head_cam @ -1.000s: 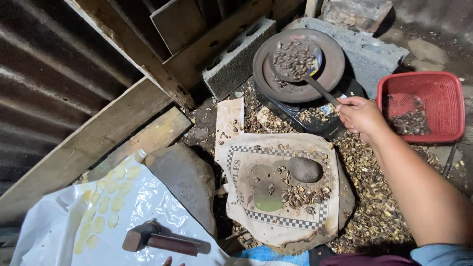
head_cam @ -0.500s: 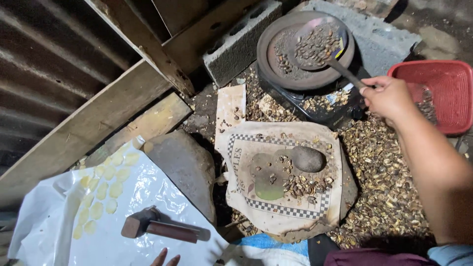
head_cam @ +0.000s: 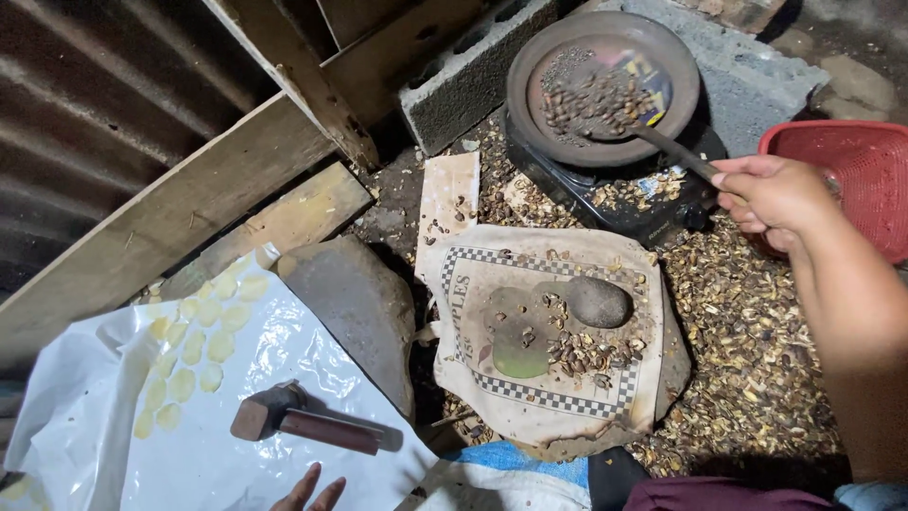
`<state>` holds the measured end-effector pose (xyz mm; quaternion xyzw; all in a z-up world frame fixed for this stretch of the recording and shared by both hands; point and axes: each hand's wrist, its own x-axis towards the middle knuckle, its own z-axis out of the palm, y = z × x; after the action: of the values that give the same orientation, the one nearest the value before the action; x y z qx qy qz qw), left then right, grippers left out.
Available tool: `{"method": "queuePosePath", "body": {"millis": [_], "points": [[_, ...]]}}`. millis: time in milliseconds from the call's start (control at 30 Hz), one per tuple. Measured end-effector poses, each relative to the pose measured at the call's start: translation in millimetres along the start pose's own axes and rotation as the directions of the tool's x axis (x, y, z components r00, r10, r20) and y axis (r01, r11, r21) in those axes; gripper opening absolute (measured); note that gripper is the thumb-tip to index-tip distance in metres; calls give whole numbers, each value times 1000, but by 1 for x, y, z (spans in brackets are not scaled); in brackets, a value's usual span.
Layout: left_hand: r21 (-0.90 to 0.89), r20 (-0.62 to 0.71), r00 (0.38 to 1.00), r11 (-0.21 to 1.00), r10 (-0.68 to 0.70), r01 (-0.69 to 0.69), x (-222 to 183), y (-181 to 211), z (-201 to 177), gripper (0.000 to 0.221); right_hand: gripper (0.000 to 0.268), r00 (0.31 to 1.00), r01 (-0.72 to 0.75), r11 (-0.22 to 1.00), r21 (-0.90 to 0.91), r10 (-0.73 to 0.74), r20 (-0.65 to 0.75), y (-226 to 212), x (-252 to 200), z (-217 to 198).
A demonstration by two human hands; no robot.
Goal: Flattening food discs with a mallet and crushing seeds with a stone
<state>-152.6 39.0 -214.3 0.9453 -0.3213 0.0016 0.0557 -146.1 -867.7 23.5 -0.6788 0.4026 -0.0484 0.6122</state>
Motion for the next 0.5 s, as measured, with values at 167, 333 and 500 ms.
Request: {"method": "queuePosePath", "body": {"millis": [167,333,500], "points": [[46,-14,994,993,112,-111,-10,-21,6,34,25,987,53,977,-209,-82,-135,-8,-6,-8],[144,189,973,976,133,-161,-13,-27,2,40,26,952,260,907,-331,-297,-68,11,14,-22],[61,115,987,991,112,-119,-10,-18,6,35,23,996,58,965,-254,-74,-54,-33,-20,5]]}}
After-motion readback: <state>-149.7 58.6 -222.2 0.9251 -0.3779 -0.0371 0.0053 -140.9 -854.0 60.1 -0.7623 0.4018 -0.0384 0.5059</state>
